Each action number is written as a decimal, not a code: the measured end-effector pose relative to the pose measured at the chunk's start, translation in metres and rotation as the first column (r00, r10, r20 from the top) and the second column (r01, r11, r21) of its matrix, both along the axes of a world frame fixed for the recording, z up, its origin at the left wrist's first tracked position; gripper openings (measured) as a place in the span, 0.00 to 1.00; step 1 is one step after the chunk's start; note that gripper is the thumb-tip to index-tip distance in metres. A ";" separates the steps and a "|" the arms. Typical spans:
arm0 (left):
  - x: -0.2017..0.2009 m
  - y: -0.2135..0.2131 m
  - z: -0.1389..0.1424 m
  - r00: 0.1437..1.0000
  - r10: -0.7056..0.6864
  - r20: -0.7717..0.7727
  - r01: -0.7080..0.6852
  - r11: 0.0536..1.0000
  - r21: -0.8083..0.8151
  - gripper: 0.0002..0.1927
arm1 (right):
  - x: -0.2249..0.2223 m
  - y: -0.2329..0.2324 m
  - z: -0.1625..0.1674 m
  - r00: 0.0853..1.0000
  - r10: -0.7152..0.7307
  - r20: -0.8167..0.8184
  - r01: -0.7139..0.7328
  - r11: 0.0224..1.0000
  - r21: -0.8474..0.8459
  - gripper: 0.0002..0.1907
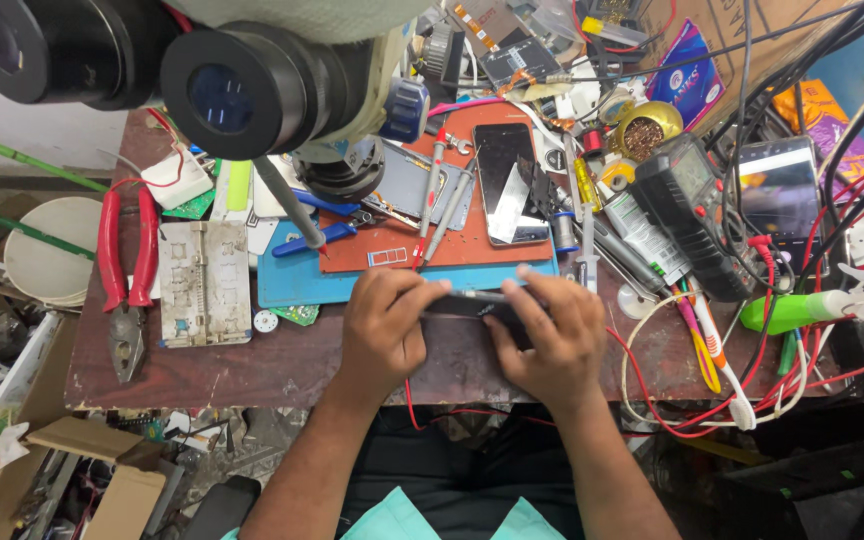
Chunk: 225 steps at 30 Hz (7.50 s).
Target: The person disassembles a Vivo smartphone, removes the back cover, and manipulates internal components including the battery and motherboard. They use a screwdriver and tweezers to adjust parts, then reassemble the device and test it by powering it on.
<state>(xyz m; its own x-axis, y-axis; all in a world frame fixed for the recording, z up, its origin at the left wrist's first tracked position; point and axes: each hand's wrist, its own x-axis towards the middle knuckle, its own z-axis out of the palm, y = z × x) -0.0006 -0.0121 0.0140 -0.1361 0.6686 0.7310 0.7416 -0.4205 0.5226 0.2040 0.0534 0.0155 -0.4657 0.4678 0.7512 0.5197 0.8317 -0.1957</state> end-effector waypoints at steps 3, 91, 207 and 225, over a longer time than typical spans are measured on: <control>-0.002 -0.004 0.002 0.995 -0.091 -0.032 0.094 0.989 0.111 0.15 | 0.001 -0.005 0.005 0.999 0.004 -0.037 -0.002 0.998 0.055 0.15; 0.001 -0.001 -0.010 0.965 0.234 0.120 -0.249 0.960 0.131 0.06 | 0.035 -0.017 -0.017 0.999 0.042 -0.012 -0.036 0.936 0.350 0.07; 0.055 0.011 -0.052 0.025 -0.071 0.997 0.605 0.795 0.041 0.14 | 0.095 0.017 0.001 0.944 -0.246 -0.219 -0.027 0.606 -0.795 0.18; 0.052 0.008 -0.056 0.000 -0.053 0.999 0.553 0.832 0.044 0.12 | -0.006 -0.014 0.026 0.978 -0.019 0.206 0.041 0.994 -0.102 0.23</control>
